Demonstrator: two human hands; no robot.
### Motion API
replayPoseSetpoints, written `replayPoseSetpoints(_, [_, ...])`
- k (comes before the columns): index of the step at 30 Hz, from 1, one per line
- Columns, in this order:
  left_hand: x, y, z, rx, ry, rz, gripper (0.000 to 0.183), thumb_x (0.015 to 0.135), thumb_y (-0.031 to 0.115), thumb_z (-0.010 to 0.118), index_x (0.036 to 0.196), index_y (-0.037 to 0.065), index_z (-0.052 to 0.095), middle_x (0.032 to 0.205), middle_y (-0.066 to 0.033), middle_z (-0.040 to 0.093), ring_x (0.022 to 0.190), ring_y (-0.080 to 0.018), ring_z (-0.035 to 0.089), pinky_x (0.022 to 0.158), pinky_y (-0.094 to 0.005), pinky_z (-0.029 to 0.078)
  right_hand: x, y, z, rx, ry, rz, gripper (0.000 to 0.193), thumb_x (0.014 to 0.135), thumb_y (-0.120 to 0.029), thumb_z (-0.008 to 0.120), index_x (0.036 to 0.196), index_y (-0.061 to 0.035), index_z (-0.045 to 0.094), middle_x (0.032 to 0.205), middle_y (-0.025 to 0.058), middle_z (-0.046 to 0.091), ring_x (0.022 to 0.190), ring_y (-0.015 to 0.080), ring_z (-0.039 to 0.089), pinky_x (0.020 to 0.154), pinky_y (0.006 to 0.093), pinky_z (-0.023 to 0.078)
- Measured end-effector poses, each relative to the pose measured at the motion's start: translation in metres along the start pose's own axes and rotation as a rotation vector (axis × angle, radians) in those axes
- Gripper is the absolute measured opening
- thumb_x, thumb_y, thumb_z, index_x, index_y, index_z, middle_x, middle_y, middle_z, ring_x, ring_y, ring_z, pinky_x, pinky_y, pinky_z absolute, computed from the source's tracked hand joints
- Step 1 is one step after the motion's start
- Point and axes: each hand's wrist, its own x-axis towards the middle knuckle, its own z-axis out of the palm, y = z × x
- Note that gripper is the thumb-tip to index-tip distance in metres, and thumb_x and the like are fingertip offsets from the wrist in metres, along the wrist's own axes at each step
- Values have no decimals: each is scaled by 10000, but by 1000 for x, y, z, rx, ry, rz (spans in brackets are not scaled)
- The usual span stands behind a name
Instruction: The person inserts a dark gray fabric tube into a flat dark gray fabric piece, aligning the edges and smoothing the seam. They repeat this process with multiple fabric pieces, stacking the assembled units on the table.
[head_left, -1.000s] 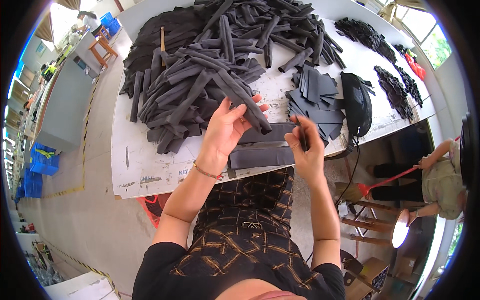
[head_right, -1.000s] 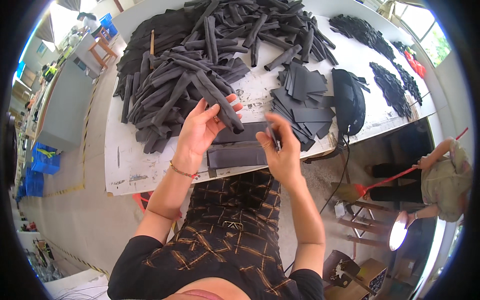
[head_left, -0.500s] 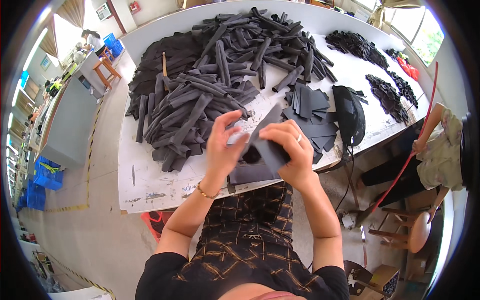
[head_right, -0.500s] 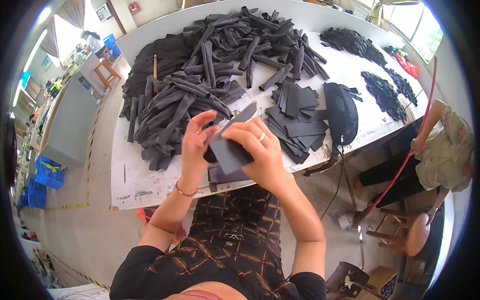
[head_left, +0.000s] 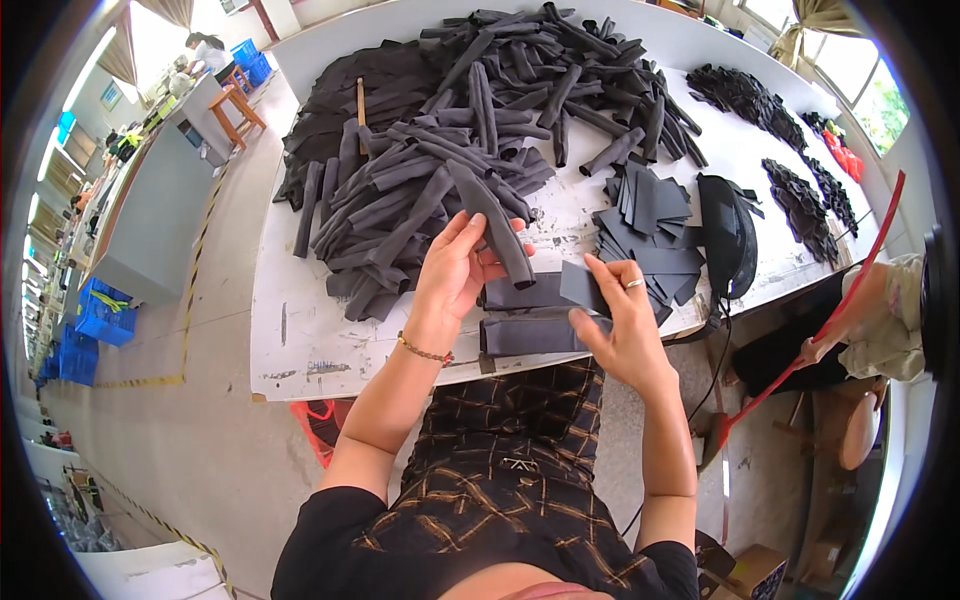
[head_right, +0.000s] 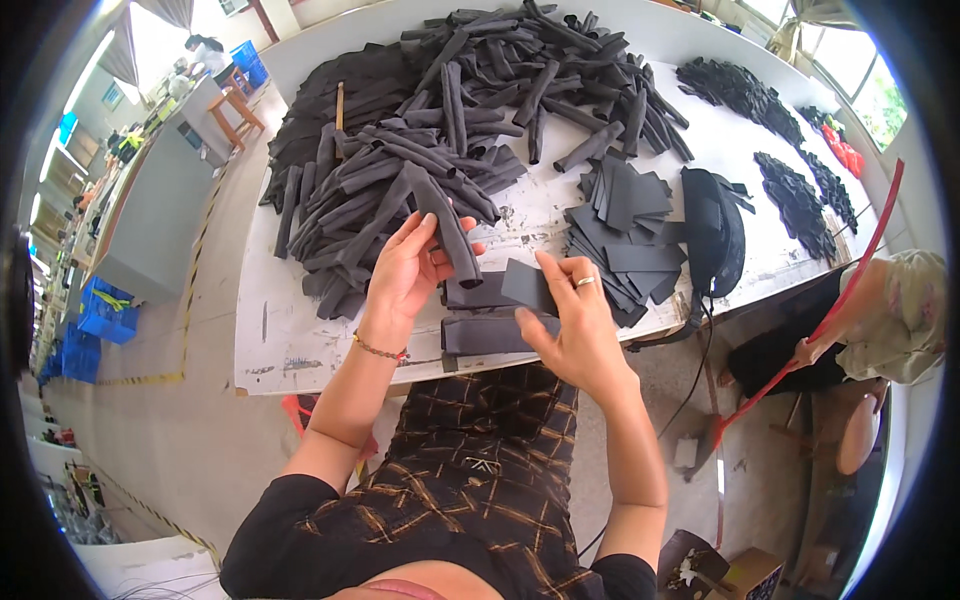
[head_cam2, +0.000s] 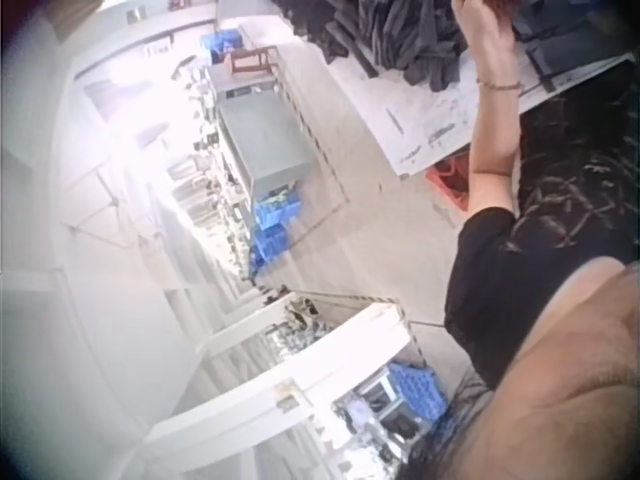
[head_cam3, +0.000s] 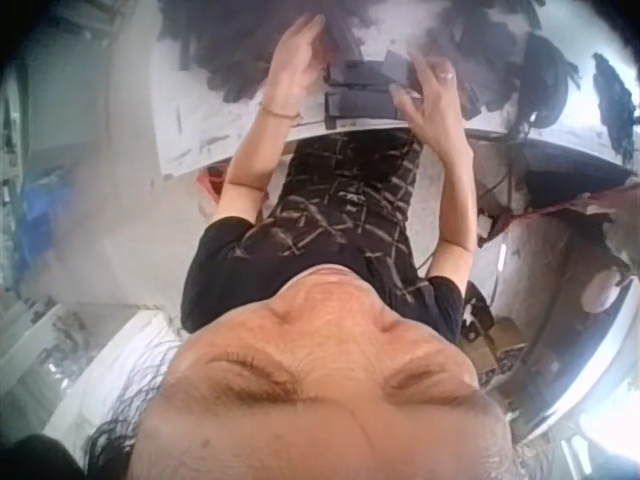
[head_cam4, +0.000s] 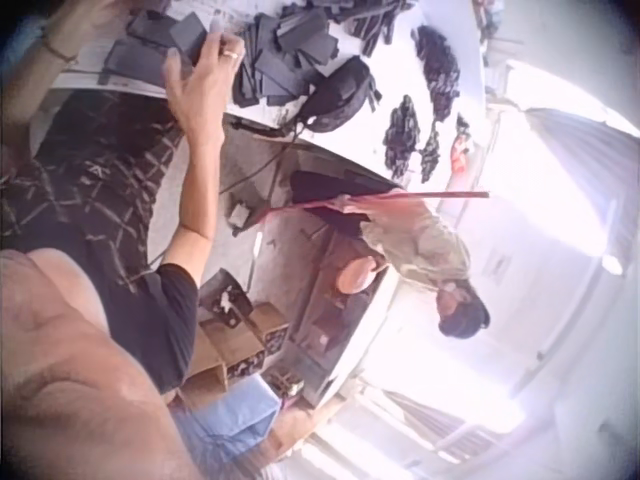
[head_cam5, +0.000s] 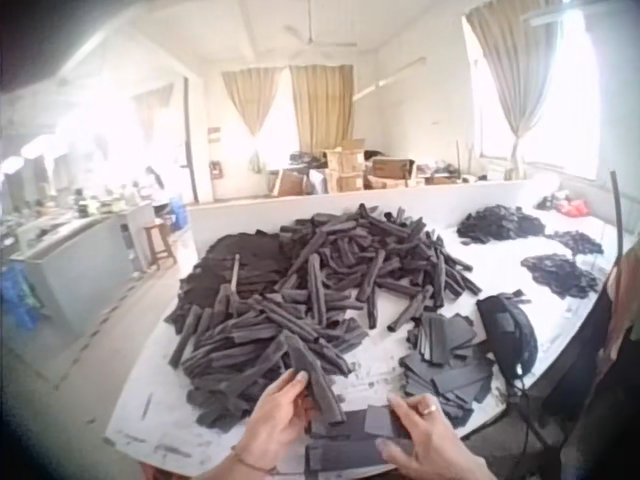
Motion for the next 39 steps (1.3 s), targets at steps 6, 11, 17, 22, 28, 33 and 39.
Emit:
replayPoseSetpoints(6, [10,-15,-4,4,-13,-54,217,955,83,623,1164,39,584,1115,-201,672,969,-336,705,810,-413,620,-13,4,0,-4,-58,70,593,883,-158,637,1380,97,439,1176,203,450,1106,350,448,962,401,425])
replayPoseSetpoints(11, [12,-23,3,-6,-56,-81,277,902,-1,667,1163,21,576,1131,-190,664,1056,-312,674,890,-376,597,-18,4,-3,21,-78,115,597,898,-160,661,1387,94,433,1201,196,447,1115,345,447,968,398,425])
replayPoseSetpoints(17, [19,-30,3,-96,-75,-114,281,903,6,669,1167,27,573,1165,-178,653,1090,-312,658,907,-373,593,-20,8,-10,180,-51,182,661,759,-136,817,1351,-15,549,1162,136,502,1007,294,526,895,375,470])
replayPoseSetpoints(22, [22,-33,8,-99,-51,-111,272,904,6,668,1156,31,568,1159,-174,652,1092,-319,658,903,-382,597,-22,15,-10,61,51,123,681,713,-148,851,1330,-37,584,1121,121,522,973,278,535,873,378,476])
replayPoseSetpoints(28, [23,-34,12,-90,-33,-89,283,899,-3,669,1159,32,562,1148,-172,656,1077,-324,664,899,-382,599,-15,-1,-7,168,219,227,452,672,-131,872,1062,-21,671,1072,98,530,968,264,538,850,355,471])
replayPoseSetpoints(33, [24,-34,13,-89,-18,-83,252,902,-1,667,1137,29,579,1132,-174,666,1079,-322,665,903,-387,598,-23,10,-1,153,250,137,368,633,-89,884,901,-14,643,1060,97,557,971,241,567,845,344,469])
replayPoseSetpoints(39, [22,-32,16,-83,0,-84,252,895,-9,672,1129,28,587,1133,-182,667,1078,-320,665,898,-391,598,-21,6,3,112,292,142,379,654,-90,870,978,-32,682,1034,98,546,935,247,565,786,347,490])
